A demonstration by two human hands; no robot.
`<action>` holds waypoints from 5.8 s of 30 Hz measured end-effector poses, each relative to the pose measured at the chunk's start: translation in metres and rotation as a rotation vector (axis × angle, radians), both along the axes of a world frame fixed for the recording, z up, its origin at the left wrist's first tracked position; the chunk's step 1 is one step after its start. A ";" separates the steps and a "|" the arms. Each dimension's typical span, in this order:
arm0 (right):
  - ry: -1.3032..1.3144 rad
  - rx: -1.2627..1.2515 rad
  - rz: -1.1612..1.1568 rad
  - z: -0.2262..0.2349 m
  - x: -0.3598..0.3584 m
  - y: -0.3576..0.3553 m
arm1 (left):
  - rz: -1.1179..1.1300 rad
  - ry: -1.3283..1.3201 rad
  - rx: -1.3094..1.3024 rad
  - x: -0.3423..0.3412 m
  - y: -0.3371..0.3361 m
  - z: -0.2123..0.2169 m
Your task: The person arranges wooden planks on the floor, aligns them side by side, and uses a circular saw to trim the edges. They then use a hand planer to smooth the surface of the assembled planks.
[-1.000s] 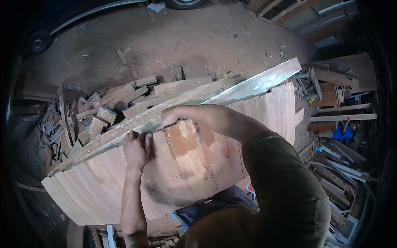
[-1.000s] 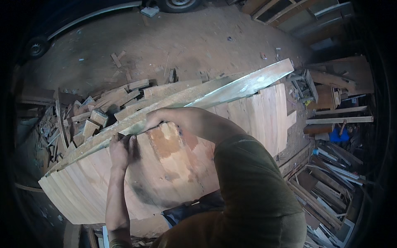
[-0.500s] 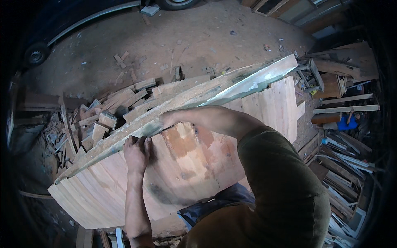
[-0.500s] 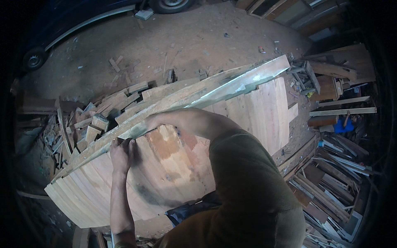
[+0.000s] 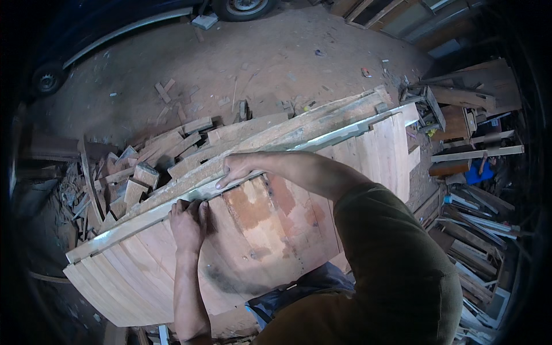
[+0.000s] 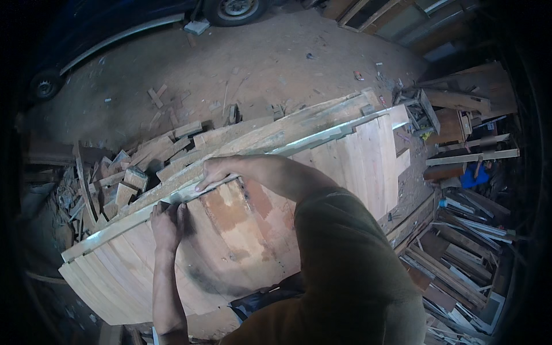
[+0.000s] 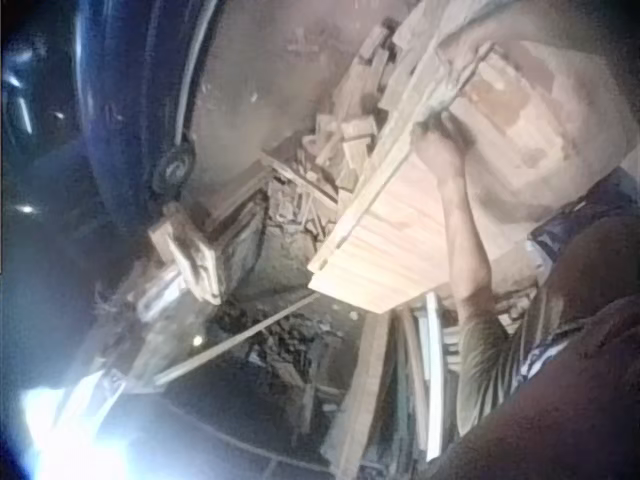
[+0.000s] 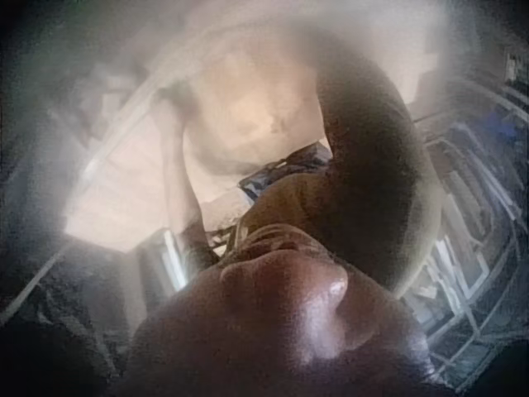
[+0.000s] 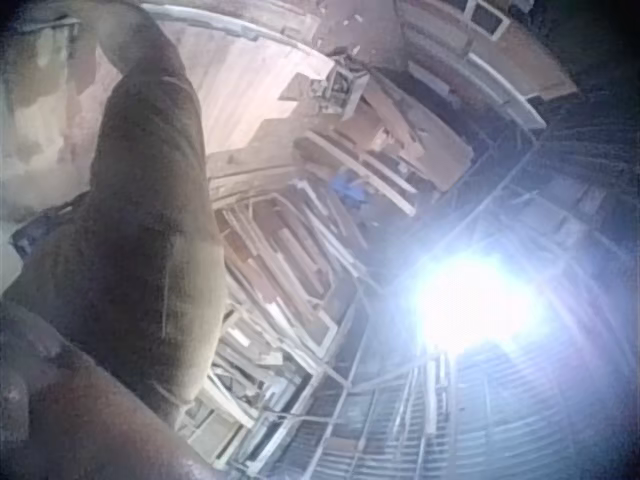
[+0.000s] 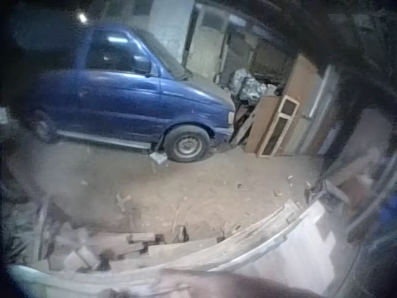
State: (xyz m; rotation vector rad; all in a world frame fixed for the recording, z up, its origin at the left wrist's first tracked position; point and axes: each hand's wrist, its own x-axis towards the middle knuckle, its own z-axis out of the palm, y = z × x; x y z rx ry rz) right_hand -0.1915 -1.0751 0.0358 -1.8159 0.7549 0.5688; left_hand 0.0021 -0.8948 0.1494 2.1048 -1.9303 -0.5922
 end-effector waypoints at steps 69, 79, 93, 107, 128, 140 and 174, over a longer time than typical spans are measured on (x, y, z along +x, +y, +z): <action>0.238 -0.223 -2.516 0.047 -0.394 0.408 | -0.084 0.083 -0.025 0.081 0.039 -0.047; 0.250 -0.467 -2.454 0.064 -0.462 0.325 | -0.119 0.194 -0.053 0.032 -0.013 -0.079; -0.697 -0.031 -2.430 0.012 -0.455 0.324 | -0.323 0.396 0.685 -0.062 -0.118 -0.050; -0.760 -0.062 -2.482 0.058 -0.434 0.314 | -0.277 0.217 0.528 -0.091 -0.104 -0.036; -0.236 -0.491 -2.704 0.038 -0.430 0.314 | -0.039 0.704 0.366 -0.078 -0.074 -0.069; 0.517 -1.194 -1.665 0.085 -0.407 0.323 | -0.156 -0.089 -0.387 -0.104 0.009 -0.060; -0.127 -0.140 -1.835 0.106 -0.380 0.753 | -1.714 1.265 -0.019 -0.255 0.341 0.510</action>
